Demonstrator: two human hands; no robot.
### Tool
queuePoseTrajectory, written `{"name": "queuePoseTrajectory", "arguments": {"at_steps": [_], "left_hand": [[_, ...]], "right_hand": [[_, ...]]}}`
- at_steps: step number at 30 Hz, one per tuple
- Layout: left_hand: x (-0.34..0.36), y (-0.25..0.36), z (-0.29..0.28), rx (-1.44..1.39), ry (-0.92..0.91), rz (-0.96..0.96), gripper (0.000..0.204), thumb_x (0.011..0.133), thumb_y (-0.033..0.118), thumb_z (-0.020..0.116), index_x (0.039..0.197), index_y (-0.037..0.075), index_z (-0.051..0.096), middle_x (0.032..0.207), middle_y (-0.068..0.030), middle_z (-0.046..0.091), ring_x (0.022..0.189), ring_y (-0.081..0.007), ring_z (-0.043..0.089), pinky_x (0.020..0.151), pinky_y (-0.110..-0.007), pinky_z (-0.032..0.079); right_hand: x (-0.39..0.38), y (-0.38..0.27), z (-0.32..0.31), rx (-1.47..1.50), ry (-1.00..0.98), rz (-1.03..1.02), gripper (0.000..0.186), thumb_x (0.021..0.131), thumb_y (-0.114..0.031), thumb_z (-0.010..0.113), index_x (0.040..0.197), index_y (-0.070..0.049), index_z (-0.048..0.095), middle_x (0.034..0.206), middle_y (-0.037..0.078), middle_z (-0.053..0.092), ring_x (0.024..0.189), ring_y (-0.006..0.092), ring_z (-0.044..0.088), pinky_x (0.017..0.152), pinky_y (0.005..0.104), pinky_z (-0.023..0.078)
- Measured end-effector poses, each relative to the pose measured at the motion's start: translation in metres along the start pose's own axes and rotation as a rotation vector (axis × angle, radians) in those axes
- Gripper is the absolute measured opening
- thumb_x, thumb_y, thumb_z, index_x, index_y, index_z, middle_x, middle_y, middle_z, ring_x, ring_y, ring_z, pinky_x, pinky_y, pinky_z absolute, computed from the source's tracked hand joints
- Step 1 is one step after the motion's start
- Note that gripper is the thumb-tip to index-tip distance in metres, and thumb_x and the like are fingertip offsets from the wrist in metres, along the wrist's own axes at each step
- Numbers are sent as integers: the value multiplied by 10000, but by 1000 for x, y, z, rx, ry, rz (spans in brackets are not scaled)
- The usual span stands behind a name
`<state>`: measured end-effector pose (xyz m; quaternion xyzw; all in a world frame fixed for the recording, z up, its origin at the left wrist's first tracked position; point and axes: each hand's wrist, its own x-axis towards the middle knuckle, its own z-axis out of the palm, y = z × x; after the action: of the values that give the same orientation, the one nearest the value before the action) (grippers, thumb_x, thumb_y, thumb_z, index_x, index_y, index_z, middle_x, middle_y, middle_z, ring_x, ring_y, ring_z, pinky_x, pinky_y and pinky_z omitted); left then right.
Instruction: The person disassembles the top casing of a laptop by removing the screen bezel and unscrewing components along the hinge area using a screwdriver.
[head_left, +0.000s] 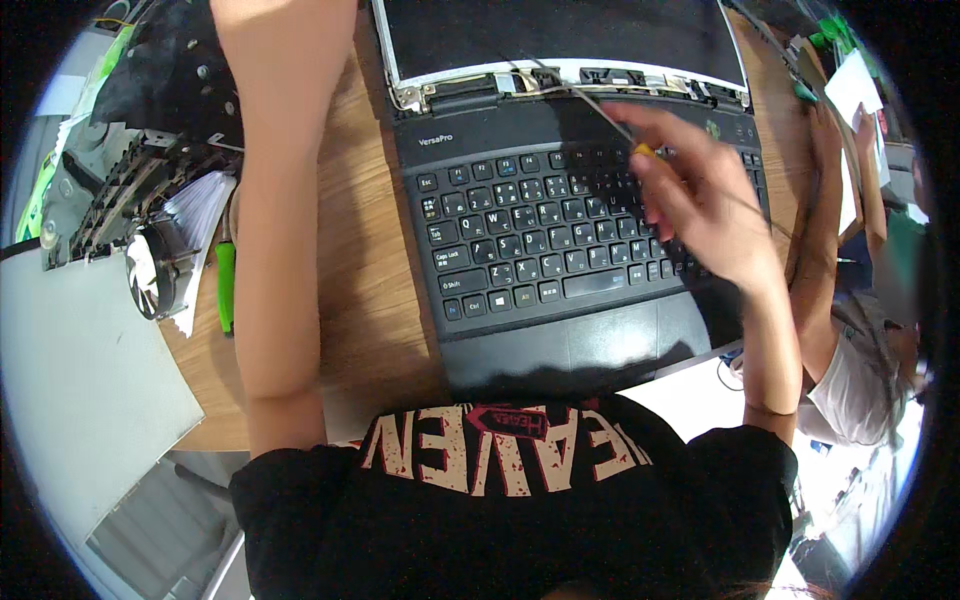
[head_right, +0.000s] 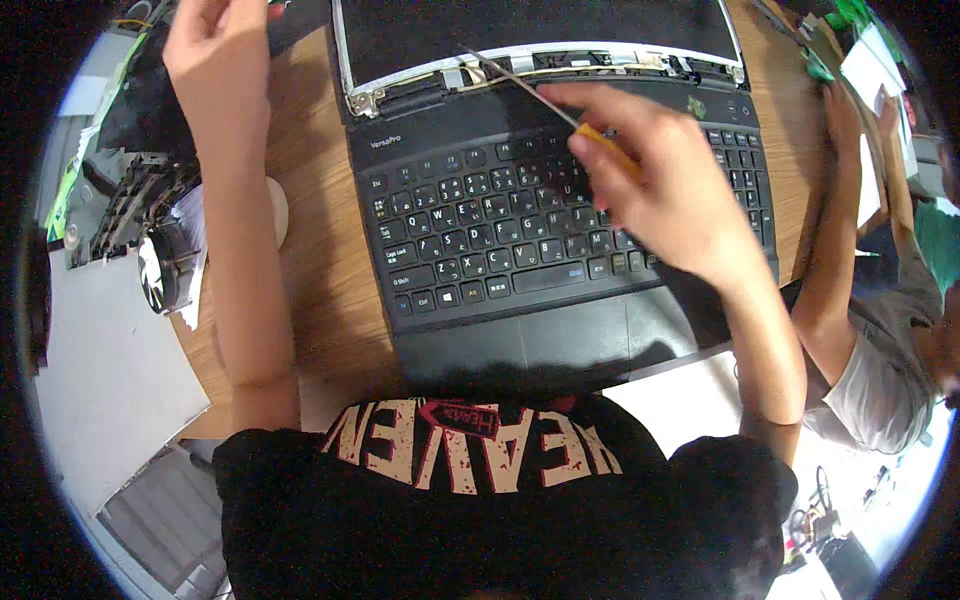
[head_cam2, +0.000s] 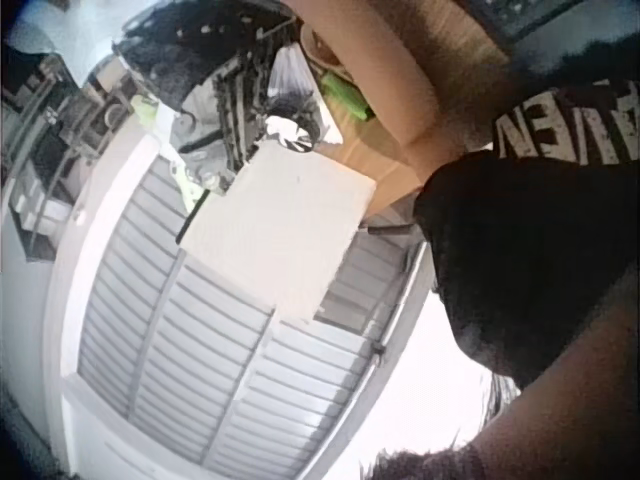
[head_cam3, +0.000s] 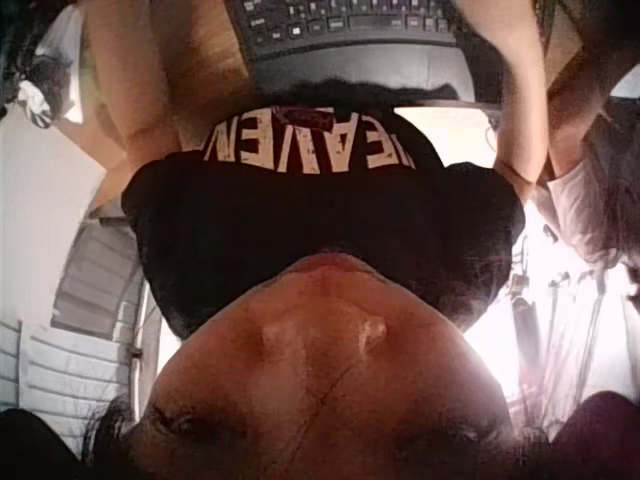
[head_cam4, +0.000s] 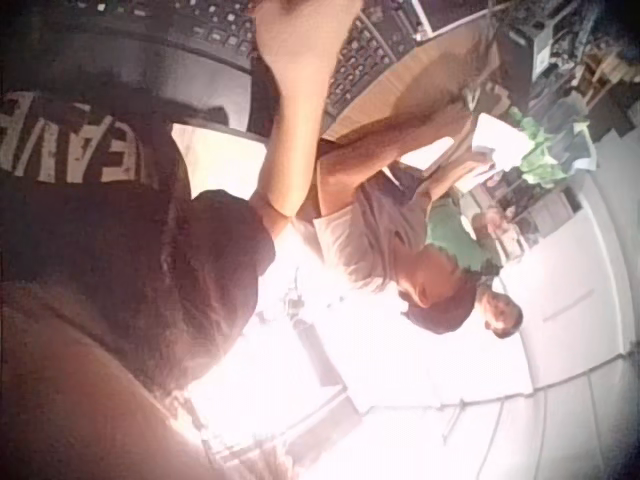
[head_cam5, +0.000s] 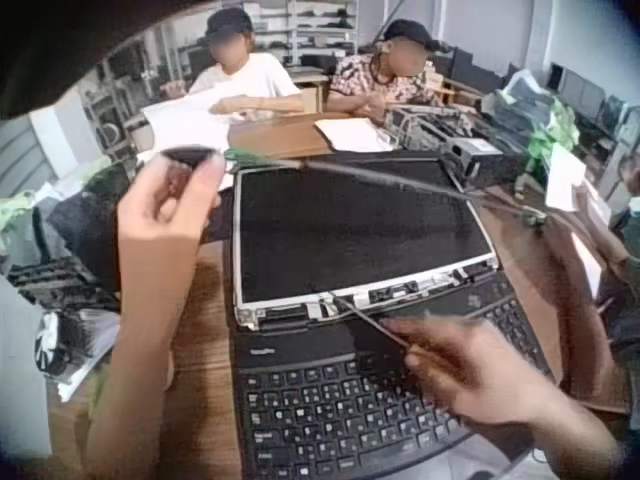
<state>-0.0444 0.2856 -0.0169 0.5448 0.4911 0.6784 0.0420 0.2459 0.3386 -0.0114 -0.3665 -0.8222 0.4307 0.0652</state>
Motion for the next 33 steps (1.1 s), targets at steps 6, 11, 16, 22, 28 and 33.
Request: {"name": "queuePoseTrajectory", "arguments": {"at_steps": [6, 11, 16, 22, 28, 33], "left_hand": [[14, -9, 18, -2, 141, 55, 164, 935, 140, 706, 843, 23, 637, 743, 35, 581, 678, -11, 510, 608, -173, 400], [14, -1, 21, 54, 127, 3, 191, 935, 137, 706, 807, 22, 623, 732, 50, 561, 676, -2, 483, 602, -171, 382], [17, -9, -3, 19, 5, 13, 257, 929, 144, 716, 744, 31, 578, 695, 85, 482, 633, 10, 395, 545, -178, 297], [20, -8, -5, 64, -21, 76, 300, 917, 146, 729, 702, 41, 548, 666, 103, 435, 607, 13, 349, 524, -187, 250], [21, -13, -6, 46, 7, 12, 246, 907, 145, 741, 737, 31, 604, 663, 98, 469, 600, 15, 369, 520, -189, 255], [20, -25, -3, -4, 47, 23, 175, 903, 146, 745, 822, 16, 661, 688, 90, 504, 617, 14, 395, 531, -181, 275]], "right_hand": [[12, 11, 34, -156, 178, -266, 381, 879, -4, 567, 1256, -43, 610, 825, 192, 654, 722, 333, 677, 694, 392, 530], [17, 7, 39, -260, 250, -368, 398, 847, 12, 567, 1238, -34, 628, 810, 190, 635, 727, 328, 659, 697, 402, 520], [16, -3, 47, -303, 201, -300, 417, 838, 18, 571, 1250, -20, 625, 750, 170, 592, 659, 307, 623, 673, 397, 515], [16, -10, 57, -302, 256, -286, 419, 832, 34, 575, 1244, -13, 629, 748, 155, 588, 614, 282, 605, 625, 371, 506], [17, -14, 60, -295, 260, -257, 415, 837, 36, 577, 1245, -17, 630, 746, 149, 587, 604, 276, 607, 615, 367, 505], [18, -11, 62, -299, 277, -262, 414, 837, 36, 576, 1243, -17, 633, 744, 149, 582, 596, 272, 605, 608, 363, 504]]}}
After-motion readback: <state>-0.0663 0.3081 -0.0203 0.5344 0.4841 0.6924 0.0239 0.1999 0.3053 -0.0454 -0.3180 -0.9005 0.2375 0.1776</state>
